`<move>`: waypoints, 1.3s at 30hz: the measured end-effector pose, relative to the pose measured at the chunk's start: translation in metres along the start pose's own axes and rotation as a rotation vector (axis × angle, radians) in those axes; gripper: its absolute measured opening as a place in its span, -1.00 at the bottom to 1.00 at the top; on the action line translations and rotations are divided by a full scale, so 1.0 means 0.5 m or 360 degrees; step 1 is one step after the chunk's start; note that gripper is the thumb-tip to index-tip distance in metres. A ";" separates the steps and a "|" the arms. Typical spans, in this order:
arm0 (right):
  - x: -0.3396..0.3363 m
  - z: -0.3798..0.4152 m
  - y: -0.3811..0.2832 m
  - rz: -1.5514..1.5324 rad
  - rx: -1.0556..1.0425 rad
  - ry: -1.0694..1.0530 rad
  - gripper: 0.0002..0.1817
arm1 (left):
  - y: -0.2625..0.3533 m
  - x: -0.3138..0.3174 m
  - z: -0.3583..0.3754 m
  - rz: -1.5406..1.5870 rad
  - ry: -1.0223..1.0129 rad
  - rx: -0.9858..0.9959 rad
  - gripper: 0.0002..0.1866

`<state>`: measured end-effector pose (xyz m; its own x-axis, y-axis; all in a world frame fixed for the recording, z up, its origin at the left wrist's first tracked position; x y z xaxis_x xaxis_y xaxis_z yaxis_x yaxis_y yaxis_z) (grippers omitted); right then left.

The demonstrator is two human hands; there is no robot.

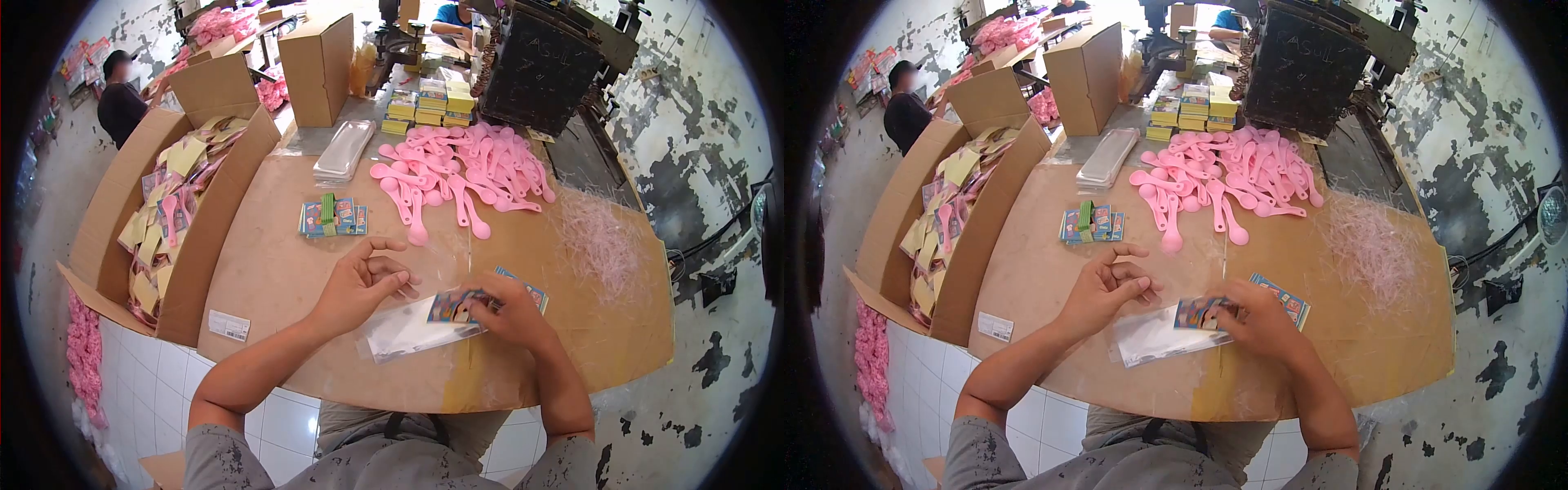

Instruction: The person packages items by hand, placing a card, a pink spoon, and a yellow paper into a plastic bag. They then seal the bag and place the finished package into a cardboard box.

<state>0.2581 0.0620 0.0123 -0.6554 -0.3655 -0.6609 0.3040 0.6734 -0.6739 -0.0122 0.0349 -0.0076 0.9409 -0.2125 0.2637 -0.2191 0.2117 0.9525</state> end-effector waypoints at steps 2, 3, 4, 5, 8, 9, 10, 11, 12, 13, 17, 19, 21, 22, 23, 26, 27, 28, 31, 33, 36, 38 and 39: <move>-0.001 0.005 0.018 -0.0063 0.0152 0.0247 -0.74 | 0.002 0.006 0.003 -0.0050 -0.0029 -0.0001 -0.48; -0.003 0.005 0.017 -0.0244 0.0205 0.0387 -0.74 | 0.001 0.011 0.005 -0.0111 -0.0030 -0.0010 -0.48; -0.003 0.003 0.014 -0.0426 0.0258 0.0526 -0.74 | -0.001 0.015 0.006 -0.0172 -0.0031 -0.0020 -0.48; -0.003 0.002 0.014 -0.0609 0.0310 0.0664 -0.73 | -0.006 0.017 0.006 -0.0194 -0.0050 -0.0029 -0.48; -0.007 0.002 0.024 -0.0605 0.0109 0.0806 -0.71 | -0.020 0.020 0.006 -0.0246 -0.0094 -0.0074 -0.46; -0.006 0.003 0.022 -0.0569 0.0143 0.0762 -0.72 | -0.021 0.022 0.006 -0.0254 -0.0102 -0.0098 -0.45; -0.006 0.006 0.018 -0.0532 0.0177 0.0718 -0.72 | -0.021 0.023 0.006 -0.0263 -0.0110 -0.0121 -0.43; -0.006 0.007 0.014 -0.0496 0.0211 0.0675 -0.72 | -0.023 0.023 0.006 -0.0263 -0.0134 -0.0111 -0.42; -0.009 0.003 0.005 -0.0373 0.0148 0.0586 -0.73 | -0.027 0.023 0.006 -0.0263 -0.0156 -0.0101 -0.42; -0.015 -0.003 -0.006 -0.0251 0.0085 0.0498 -0.74 | -0.030 0.023 0.007 -0.0263 -0.0179 -0.0091 -0.41; -0.011 -0.013 -0.027 -0.0101 -0.0004 0.0462 -0.75 | -0.037 0.028 0.009 -0.0382 -0.0193 -0.0093 -0.46; -0.003 -0.010 -0.004 -0.0243 -0.0013 0.0644 -0.74 | -0.038 0.032 0.011 -0.0460 -0.0204 -0.0039 -0.53; 0.000 -0.008 0.002 -0.0325 -0.0007 0.0721 -0.73 | -0.045 0.034 0.010 -0.0422 -0.0221 -0.0029 -0.57; 0.000 -0.009 -0.002 -0.0336 0.0003 0.0709 -0.73 | -0.046 0.035 0.009 -0.0405 -0.0229 -0.0025 -0.58; 0.001 -0.009 -0.004 -0.0348 0.0012 0.0696 -0.73 | -0.047 0.037 0.009 -0.0355 -0.0232 -0.0079 -0.59; 0.005 -0.007 0.007 -0.0236 -0.0025 0.0675 -0.73 | -0.044 0.039 0.012 -0.0272 -0.0225 -0.0179 -0.62; 0.007 -0.008 0.007 -0.0330 -0.0010 0.0743 -0.73 | -0.043 0.039 0.012 -0.0287 -0.0213 -0.0168 -0.62; 0.010 -0.010 0.006 -0.0423 0.0006 0.0811 -0.72 | -0.042 0.038 0.012 -0.0303 -0.0202 -0.0157 -0.62; 0.006 -0.010 0.001 -0.0530 -0.0014 0.0853 -0.72 | -0.035 0.037 0.012 -0.0383 -0.0152 -0.0155 -0.60; 0.001 -0.006 0.003 -0.0440 -0.0023 0.0716 -0.71 | -0.028 0.041 0.013 -0.0305 -0.0154 -0.0182 -0.57; -0.001 -0.001 0.001 -0.0182 -0.0071 0.0388 -0.65 | -0.032 0.040 0.013 -0.0235 -0.0168 -0.0136 -0.54; -0.001 -0.013 -0.019 -0.0056 -0.0199 0.0221 -0.56 | -0.036 0.039 0.014 -0.0285 -0.0189 -0.0086 -0.53; 0.009 -0.013 -0.018 -0.0200 -0.0082 0.0240 -0.56 | -0.038 0.041 0.016 -0.0348 -0.0204 -0.0067 -0.53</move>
Point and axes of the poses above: each hand's wrist, its own z-axis away from the middle knuckle, its own x-axis out of the palm, y = z × x, the point moved 2 cm from there along -z, towards the middle knuckle, and after that the axes turned 10 degrees about -x, right-handed, at the moved point
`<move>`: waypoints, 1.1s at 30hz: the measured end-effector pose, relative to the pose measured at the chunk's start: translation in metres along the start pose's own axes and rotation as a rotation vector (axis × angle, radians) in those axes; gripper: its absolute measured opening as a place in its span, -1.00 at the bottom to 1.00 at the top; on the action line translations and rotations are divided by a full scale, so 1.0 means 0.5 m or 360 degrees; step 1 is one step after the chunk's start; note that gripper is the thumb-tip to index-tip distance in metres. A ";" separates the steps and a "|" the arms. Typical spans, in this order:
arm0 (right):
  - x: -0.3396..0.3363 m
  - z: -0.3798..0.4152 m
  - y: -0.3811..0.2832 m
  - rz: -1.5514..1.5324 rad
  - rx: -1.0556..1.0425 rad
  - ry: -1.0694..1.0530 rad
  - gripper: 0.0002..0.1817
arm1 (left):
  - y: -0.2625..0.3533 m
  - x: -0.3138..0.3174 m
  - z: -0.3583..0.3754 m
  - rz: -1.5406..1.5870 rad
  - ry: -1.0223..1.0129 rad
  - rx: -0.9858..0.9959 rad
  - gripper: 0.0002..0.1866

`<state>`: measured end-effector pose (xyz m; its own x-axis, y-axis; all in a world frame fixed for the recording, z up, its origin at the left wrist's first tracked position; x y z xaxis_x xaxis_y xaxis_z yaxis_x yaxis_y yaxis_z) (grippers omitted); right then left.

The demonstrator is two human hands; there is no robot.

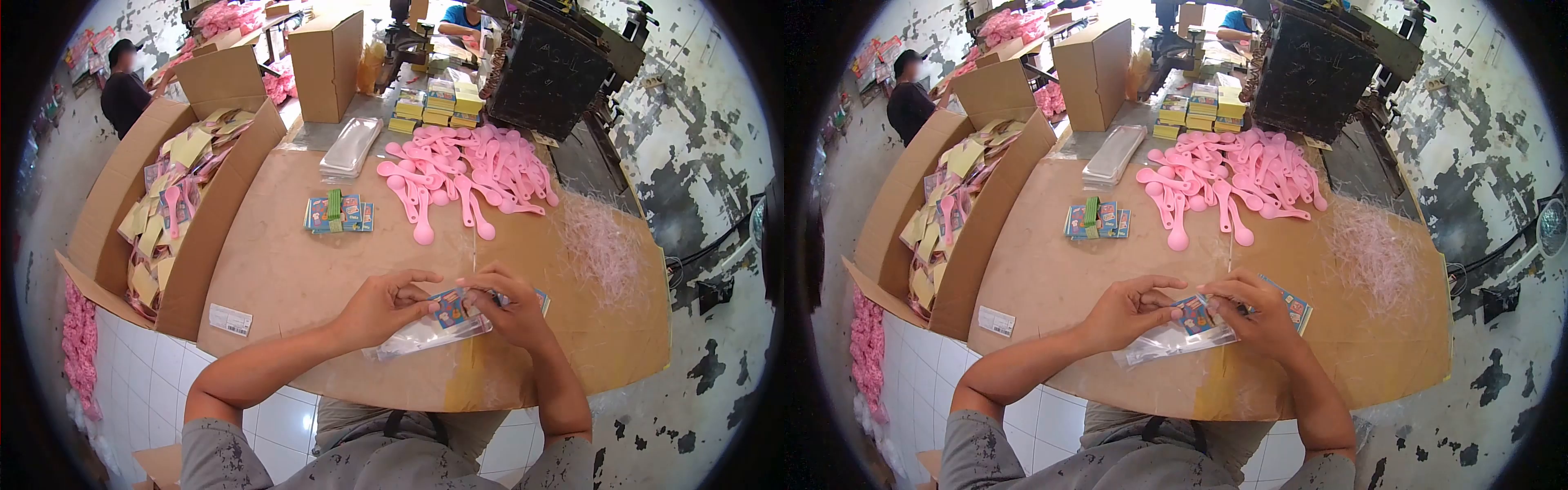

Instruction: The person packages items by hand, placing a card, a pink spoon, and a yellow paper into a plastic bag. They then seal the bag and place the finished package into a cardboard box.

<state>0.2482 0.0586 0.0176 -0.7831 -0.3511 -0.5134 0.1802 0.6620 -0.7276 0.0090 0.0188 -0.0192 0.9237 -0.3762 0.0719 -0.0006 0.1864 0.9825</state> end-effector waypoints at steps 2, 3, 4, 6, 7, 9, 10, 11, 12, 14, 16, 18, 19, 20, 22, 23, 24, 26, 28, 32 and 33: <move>0.028 0.006 0.004 -0.0264 0.0252 0.0063 -0.55 | 0.003 0.006 0.003 -0.0141 -0.0027 -0.0004 -0.52; 0.038 0.003 -0.003 -0.0357 0.0260 0.0165 -0.55 | 0.012 0.012 0.008 -0.0218 -0.0041 -0.0025 -0.51; 0.048 -0.001 -0.012 -0.0450 0.0266 0.0266 -0.55 | 0.016 0.015 0.010 -0.0295 -0.0052 -0.0046 -0.51; 0.052 -0.002 -0.012 -0.0550 0.0303 0.0386 -0.60 | 0.009 0.015 0.010 -0.0270 -0.0051 -0.0021 -0.50; 0.052 0.001 -0.002 -0.0553 0.0337 0.0403 -0.64 | 0.004 0.015 0.010 -0.0254 -0.0050 -0.0008 -0.49; 0.044 0.001 0.002 -0.0400 0.0309 0.0274 -0.73 | -0.004 0.011 0.007 -0.0121 -0.0022 0.0053 -0.49; 0.038 0.000 0.001 -0.0243 0.0248 0.0130 -0.77 | -0.006 0.008 0.007 -0.0054 -0.0006 0.0085 -0.49; 0.035 -0.002 -0.001 -0.0084 0.0186 -0.0012 -0.80 | -0.004 0.005 0.008 -0.0069 -0.0001 0.0067 -0.48; 0.034 -0.010 -0.008 -0.0144 0.0121 -0.0134 -0.77 | -0.002 0.002 0.009 -0.0085 0.0004 0.0049 -0.48; 0.028 -0.039 -0.021 -0.0265 -0.0010 -0.0378 -0.68 | 0.002 -0.002 0.012 -0.0138 0.0010 0.0006 -0.48; 0.004 -0.083 0.009 -0.0165 0.0141 -0.0348 -0.65 | 0.005 -0.002 0.012 -0.0207 0.0011 -0.0043 -0.47; -0.009 -0.141 0.061 0.0202 0.0054 -0.0272 -0.59 | 0.007 -0.002 0.011 -0.0067 0.0027 -0.0024 -0.47; -0.005 -0.176 0.097 0.0518 -0.0117 -0.0207 -0.54 | 0.007 -0.001 0.010 0.0000 0.0034 -0.0010 -0.46; 0.006 -0.209 0.122 0.0708 -0.0161 -0.0198 -0.47 | 0.007 -0.001 0.008 -0.0020 0.0044 0.0004 -0.46; 0.045 -0.282 0.177 0.0957 -0.0256 -0.0207 -0.31 | 0.001 -0.003 0.007 -0.0070 0.0072 0.0031 -0.46; 0.069 -0.312 0.206 0.1015 -0.0305 -0.0229 -0.24 | -0.004 -0.003 0.006 -0.0073 0.0063 0.0045 -0.46; 0.101 -0.336 0.224 0.1166 -0.0268 -0.0233 -0.24 | -0.009 -0.004 0.003 -0.0082 0.0056 0.0063 -0.47; 0.148 -0.382 0.249 0.1465 -0.0186 -0.0225 -0.23 | -0.008 -0.008 0.003 -0.0124 0.0044 0.0067 -0.47; 0.148 -0.402 0.267 0.1484 -0.0132 -0.0337 -0.30 | -0.009 -0.012 0.004 -0.0171 0.0028 0.0028 -0.48; 0.106 -0.370 0.266 0.1100 -0.0086 -0.0389 -0.42 | -0.022 -0.017 -0.001 -0.0262 0.0057 -0.0003 -0.53; 0.095 -0.352 0.263 0.1094 -0.0127 -0.0390 -0.45 | -0.016 -0.019 0.000 -0.0305 0.0071 -0.0033 -0.55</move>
Point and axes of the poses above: each hand's wrist, its own z-axis away from the middle knuckle, its own x-axis out of the palm, y = z × x, the point moved 2 cm from there along -z, towards the middle knuckle, and after that the axes turned 10 degrees about -x, right-handed, at the moved point
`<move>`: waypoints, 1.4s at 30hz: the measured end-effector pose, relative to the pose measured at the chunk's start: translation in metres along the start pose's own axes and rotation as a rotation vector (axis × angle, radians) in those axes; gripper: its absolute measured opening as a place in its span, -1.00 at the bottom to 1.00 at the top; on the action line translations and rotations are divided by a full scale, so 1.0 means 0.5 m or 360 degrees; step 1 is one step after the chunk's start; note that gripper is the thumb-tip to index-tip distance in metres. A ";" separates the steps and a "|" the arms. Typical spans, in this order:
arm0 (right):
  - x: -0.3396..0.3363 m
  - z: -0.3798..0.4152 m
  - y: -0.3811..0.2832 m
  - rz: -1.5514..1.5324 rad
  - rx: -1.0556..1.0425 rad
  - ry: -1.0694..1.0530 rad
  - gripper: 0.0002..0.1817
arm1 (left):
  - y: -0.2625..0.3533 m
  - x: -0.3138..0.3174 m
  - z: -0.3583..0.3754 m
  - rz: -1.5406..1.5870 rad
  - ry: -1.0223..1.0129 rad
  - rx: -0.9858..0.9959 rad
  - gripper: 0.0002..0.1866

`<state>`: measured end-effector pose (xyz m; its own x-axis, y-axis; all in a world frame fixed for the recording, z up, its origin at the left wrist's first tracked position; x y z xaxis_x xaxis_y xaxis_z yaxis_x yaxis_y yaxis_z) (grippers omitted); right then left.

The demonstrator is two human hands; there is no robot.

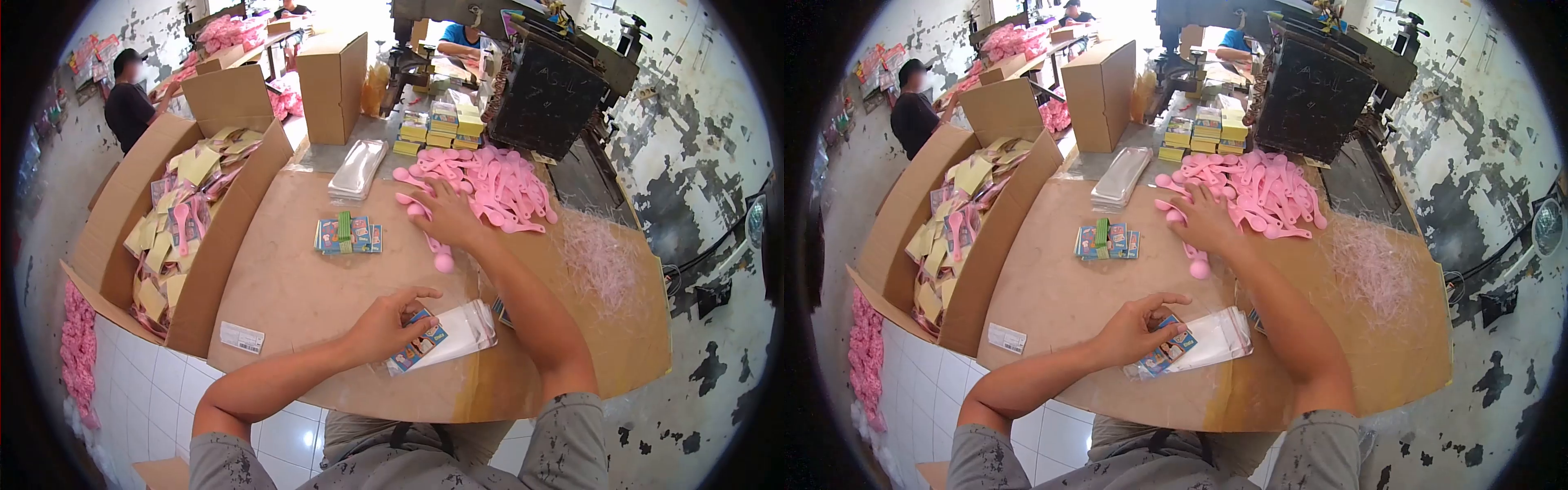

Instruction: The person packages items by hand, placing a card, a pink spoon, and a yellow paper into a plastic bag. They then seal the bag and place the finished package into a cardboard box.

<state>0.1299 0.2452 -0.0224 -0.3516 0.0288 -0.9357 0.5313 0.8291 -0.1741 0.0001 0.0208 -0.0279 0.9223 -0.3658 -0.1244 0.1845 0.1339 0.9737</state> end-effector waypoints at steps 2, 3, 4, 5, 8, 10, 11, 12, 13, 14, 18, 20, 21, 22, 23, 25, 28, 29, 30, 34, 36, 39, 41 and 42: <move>-0.005 0.061 -0.002 -0.0001 -0.0078 0.0028 -0.50 | 0.003 -0.003 0.000 -0.0042 0.0012 -0.0042 -0.58; -0.018 0.095 -0.004 -0.0005 -0.0119 0.0008 -0.52 | 0.002 -0.004 0.000 -0.0040 0.0014 -0.0055 -0.60; -0.034 0.135 -0.007 -0.0009 -0.0159 -0.0021 -0.54 | -0.002 0.001 -0.001 -0.0030 0.0013 -0.0069 -0.62; -0.048 0.163 -0.013 -0.0017 -0.0194 -0.0038 -0.55 | -0.007 0.002 -0.002 -0.0030 0.0019 -0.0062 -0.63; -0.077 0.203 -0.023 -0.0055 -0.0205 0.0060 -0.59 | -0.016 0.004 -0.006 -0.0030 0.0011 -0.0073 -0.65; -0.094 0.214 -0.032 0.0009 -0.0274 0.0152 -0.61 | -0.009 0.004 -0.004 -0.0017 -0.0024 -0.0138 -0.65; -0.100 0.219 -0.038 0.0040 -0.0309 0.0199 -0.62 | -0.013 0.005 -0.006 0.0007 -0.0028 -0.0113 -0.66; -0.102 0.220 -0.044 -0.0063 -0.0243 0.0207 -0.65 | -0.019 0.004 -0.010 0.0028 -0.0030 -0.0088 -0.66; -0.103 0.220 -0.051 -0.0167 -0.0179 0.0217 -0.69 | -0.022 0.004 -0.012 0.0049 -0.0031 -0.0063 -0.67; -0.106 0.222 -0.056 -0.0270 -0.0115 0.0226 -0.72 | -0.024 0.003 -0.012 0.0091 -0.0045 -0.0072 -0.67; -0.134 0.230 -0.077 -0.0160 -0.0197 0.0292 -0.72 | 0.013 -0.004 -0.003 0.0367 -0.0056 -0.0057 -0.66; -0.164 0.248 -0.108 -0.0520 -0.0003 0.0056 -0.72 | 0.027 -0.007 0.002 0.0497 -0.0040 0.0007 -0.62; -0.180 0.260 -0.125 -0.0520 -0.0038 0.0081 -0.73 | 0.029 -0.009 0.003 0.0529 -0.0030 0.0058 -0.59; -0.194 0.275 -0.143 -0.0520 -0.0073 0.0103 -0.74 | 0.030 -0.010 0.005 0.0563 -0.0018 0.0109 -0.56; -0.208 0.289 -0.158 -0.0521 -0.0108 0.0126 -0.75 | 0.033 -0.010 0.006 0.0560 0.0006 0.0108 -0.54; -0.236 0.311 -0.173 -0.0974 0.0196 0.0119 -0.77 | 0.039 -0.007 0.009 0.0554 0.0053 0.0107 -0.51; -0.242 0.333 -0.167 -0.1285 0.0342 0.0155 -0.77 | 0.037 -0.017 0.013 0.0304 -0.0004 0.0021 -0.50; -0.242 0.337 -0.166 -0.1331 0.0339 0.0180 -0.77 | 0.038 -0.015 0.014 0.0272 -0.0004 -0.0004 -0.50; -0.241 0.337 -0.168 -0.1284 0.0327 0.0125 -0.77 | 0.041 -0.012 0.015 0.0237 -0.0005 -0.0029 -0.51; -0.253 0.329 -0.184 -0.1055 0.0119 -0.0058 -0.77 | 0.021 0.002 0.007 0.0376 -0.0031 0.0058 -0.56; -0.256 0.322 -0.188 -0.0973 0.0012 -0.0129 -0.77 | 0.015 0.002 0.006 0.0249 -0.0068 0.0039 -0.59; -0.254 0.305 -0.195 -0.0959 -0.0017 -0.0187 -0.71 | 0.015 0.007 0.009 0.0216 -0.0130 -0.0003 -0.61; -0.249 0.286 -0.211 -0.0989 -0.0024 -0.0192 -0.62 | 0.021 0.011 0.012 0.0253 -0.0170 -0.0035 -0.62; -0.236 0.276 -0.224 -0.1138 -0.0042 -0.0104 -0.54 | 0.025 0.014 0.013 0.0277 -0.0192 -0.0050 -0.62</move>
Point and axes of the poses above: each hand's wrist, its own z-axis away from the middle knuckle, its own x-axis out of the palm, y = z × x, the point moved 2 cm from there along -z, towards the middle knuckle, and after that the axes turned 10 degrees about -x, right-handed, at the moved point
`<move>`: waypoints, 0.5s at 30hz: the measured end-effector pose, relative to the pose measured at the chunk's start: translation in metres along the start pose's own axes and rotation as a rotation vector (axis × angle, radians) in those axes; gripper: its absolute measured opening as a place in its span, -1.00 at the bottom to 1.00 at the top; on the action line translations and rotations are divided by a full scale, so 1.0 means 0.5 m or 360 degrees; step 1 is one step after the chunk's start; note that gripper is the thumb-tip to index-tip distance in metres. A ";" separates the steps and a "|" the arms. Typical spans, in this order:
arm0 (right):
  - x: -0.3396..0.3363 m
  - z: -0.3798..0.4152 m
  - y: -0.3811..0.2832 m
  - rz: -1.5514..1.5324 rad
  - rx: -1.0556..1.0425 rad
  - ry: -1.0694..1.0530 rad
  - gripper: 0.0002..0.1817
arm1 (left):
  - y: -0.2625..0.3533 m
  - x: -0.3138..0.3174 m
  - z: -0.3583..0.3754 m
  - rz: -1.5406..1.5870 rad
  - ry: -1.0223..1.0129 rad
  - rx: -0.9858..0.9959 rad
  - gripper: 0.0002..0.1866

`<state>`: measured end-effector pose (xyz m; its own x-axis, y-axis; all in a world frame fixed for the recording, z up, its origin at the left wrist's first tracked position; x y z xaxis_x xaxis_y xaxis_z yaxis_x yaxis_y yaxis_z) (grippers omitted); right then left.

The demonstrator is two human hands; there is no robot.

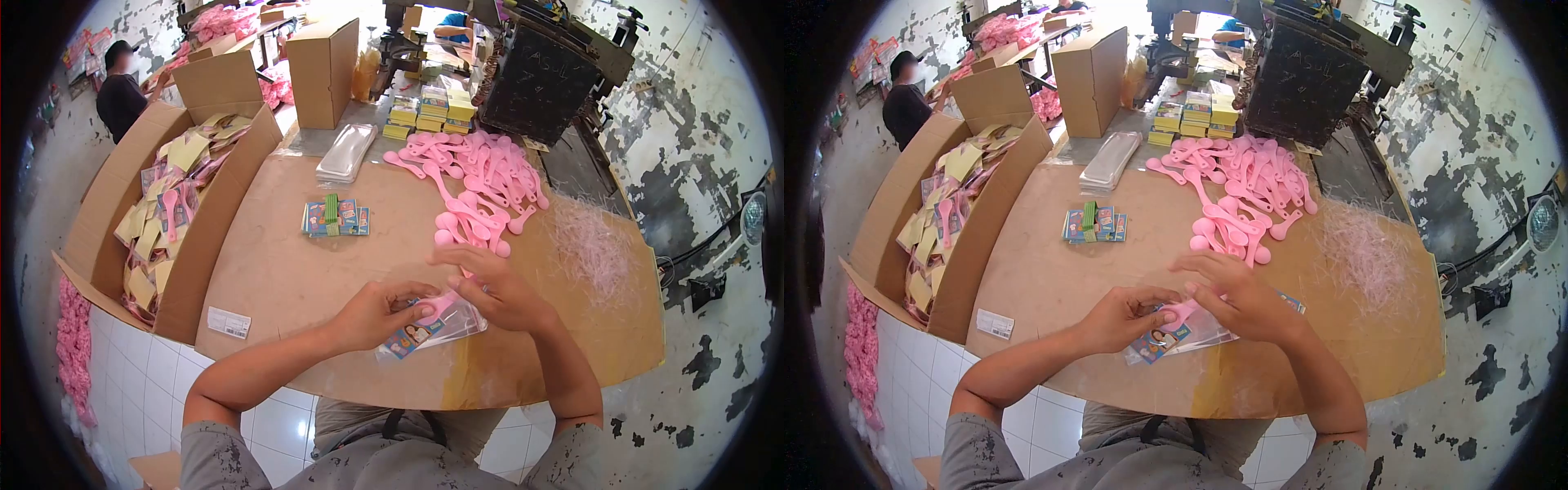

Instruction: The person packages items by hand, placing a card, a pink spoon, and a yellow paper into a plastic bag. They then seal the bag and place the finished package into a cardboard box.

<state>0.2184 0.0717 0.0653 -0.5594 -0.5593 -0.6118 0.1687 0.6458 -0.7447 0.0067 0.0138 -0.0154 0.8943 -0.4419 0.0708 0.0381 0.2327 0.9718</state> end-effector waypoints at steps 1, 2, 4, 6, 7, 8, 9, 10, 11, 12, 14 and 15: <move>0.025 -0.010 0.000 -0.0146 -0.0053 0.0076 -0.46 | 0.003 0.002 0.001 0.0024 -0.0021 -0.0015 -0.62; 0.042 -0.016 -0.003 -0.0291 -0.0104 0.0153 -0.38 | 0.005 0.003 0.002 0.0074 -0.0089 0.0043 -0.61; 0.071 -0.017 -0.010 -0.1046 -0.0067 0.0011 -0.30 | 0.011 0.003 0.004 0.0171 -0.0226 0.0158 -0.59; 0.070 -0.020 -0.009 -0.1396 -0.0126 -0.0026 -0.23 | 0.016 -0.009 0.009 0.0206 -0.0323 0.0098 -0.56; 0.049 -0.021 0.002 -0.1367 -0.0203 0.0013 -0.19 | 0.020 -0.015 0.011 0.0225 -0.0372 0.0068 -0.54; 0.027 -0.019 0.014 -0.1337 -0.0277 0.0049 -0.16 | 0.027 -0.018 0.015 0.0260 -0.0396 0.0000 -0.54; 0.011 -0.020 0.019 -0.1320 -0.0443 0.0092 -0.37 | 0.037 -0.018 0.020 0.0297 -0.0421 -0.0068 -0.53; 0.005 -0.011 0.015 -0.1096 -0.0395 0.0020 -0.48 | 0.042 -0.018 0.022 0.0329 -0.0447 -0.0132 -0.53; -0.003 -0.002 0.005 -0.0868 -0.0351 -0.0052 -0.59 | 0.038 -0.018 0.017 0.0352 -0.0495 -0.0057 -0.52; -0.007 -0.001 -0.011 -0.0643 -0.0305 -0.0123 -0.69 | 0.028 -0.016 0.011 0.0377 -0.0542 0.0014 -0.50; -0.015 -0.003 -0.033 -0.0585 -0.0471 -0.0106 -0.81 | 0.015 -0.010 0.011 0.0407 -0.0500 0.0159 -0.49; -0.019 -0.005 -0.045 -0.0553 -0.0554 -0.0095 -0.83 | 0.019 -0.004 0.014 0.0407 -0.0412 0.0239 -0.49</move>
<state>0.2177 0.0639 0.0887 -0.4851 -0.7948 -0.3647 -0.3067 0.5452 -0.7802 0.0021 0.0110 -0.0045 0.7238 -0.5943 0.3507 -0.2542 0.2429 0.9362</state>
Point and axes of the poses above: each hand's wrist, its own z-axis away from the middle knuckle, its own x-axis out of the palm, y = z × x, the point moved 2 cm from there along -z, towards the middle knuckle, and after that the axes turned 10 degrees about -x, right-handed, at the moved point
